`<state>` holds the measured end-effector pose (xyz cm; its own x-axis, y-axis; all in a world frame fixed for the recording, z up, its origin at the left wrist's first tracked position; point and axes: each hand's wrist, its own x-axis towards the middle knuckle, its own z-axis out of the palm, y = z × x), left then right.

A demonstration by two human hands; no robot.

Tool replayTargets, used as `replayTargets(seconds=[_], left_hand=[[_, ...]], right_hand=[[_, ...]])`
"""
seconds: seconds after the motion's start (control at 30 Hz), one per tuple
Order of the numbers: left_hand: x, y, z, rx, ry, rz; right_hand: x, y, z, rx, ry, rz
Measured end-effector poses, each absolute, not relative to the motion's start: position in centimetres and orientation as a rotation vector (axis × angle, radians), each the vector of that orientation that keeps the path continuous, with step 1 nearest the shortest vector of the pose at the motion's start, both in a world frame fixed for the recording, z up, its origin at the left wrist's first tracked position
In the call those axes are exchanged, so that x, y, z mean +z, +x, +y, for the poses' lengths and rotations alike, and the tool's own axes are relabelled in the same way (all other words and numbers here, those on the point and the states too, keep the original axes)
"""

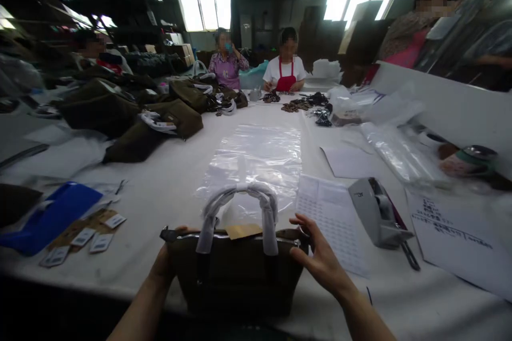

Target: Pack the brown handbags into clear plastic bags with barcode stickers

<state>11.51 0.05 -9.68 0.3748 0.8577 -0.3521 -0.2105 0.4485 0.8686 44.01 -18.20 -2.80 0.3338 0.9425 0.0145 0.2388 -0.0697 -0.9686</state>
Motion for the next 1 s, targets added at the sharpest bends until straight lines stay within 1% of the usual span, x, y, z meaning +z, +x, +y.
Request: replayTargets(seconds=[0.1, 0.23, 0.3, 0.4, 0.5, 0.57, 0.63, 0.7, 0.77, 0.87, 0.93, 1.0], left_hand=[[-8.6, 9.8, -0.2, 0.834, 0.767, 0.878], [-6.8, 8.1, -0.8, 0.769, 0.807, 0.806], [-5.9, 7.3, -0.7, 0.687, 0.900, 0.800], [-4.7, 5.8, -0.1, 0.475, 1.025, 0.806], [-3.4, 4.9, 0.6, 0.283, 1.081, 0.759], [-2.6, 5.4, 0.8, 0.276, 1.081, 0.728], [-1.7, 6.7, 0.6, 0.332, 1.078, 0.738], [-0.9, 8.7, 0.2, 0.319, 1.128, 0.790], [-0.1, 10.5, -0.3, 0.180, 1.257, 0.855], [0.5, 12.0, -1.3, -0.003, 1.414, 0.909], [0.2, 12.0, -2.0, -0.004, 1.397, 0.953], [-0.5, 11.5, -3.0, 0.042, 1.313, 1.053]], right_hand=[[-2.4, 44.1, -18.3, 0.877, -1.526, -1.117], [-1.2, 45.9, -17.4, 1.245, -1.369, -1.354], [0.1, 46.3, -16.7, 1.334, -1.285, -1.382], [2.1, 46.0, -16.3, 1.370, -1.233, -1.366], [2.9, 45.3, -17.3, 1.498, -1.201, -1.403], [2.4, 44.7, -18.6, 1.608, -1.152, -1.326], [1.4, 43.8, -19.7, 1.690, -1.118, -1.102], [0.2, 42.6, -20.1, 1.662, -1.220, -0.851], [-0.9, 41.6, -19.9, 1.552, -1.420, -0.732], [-1.6, 41.0, -19.1, 1.435, -1.660, -0.900], [-1.6, 40.8, -18.7, 1.379, -1.809, -1.041], [-1.5, 40.6, -18.6, 1.372, -1.989, -1.045]])
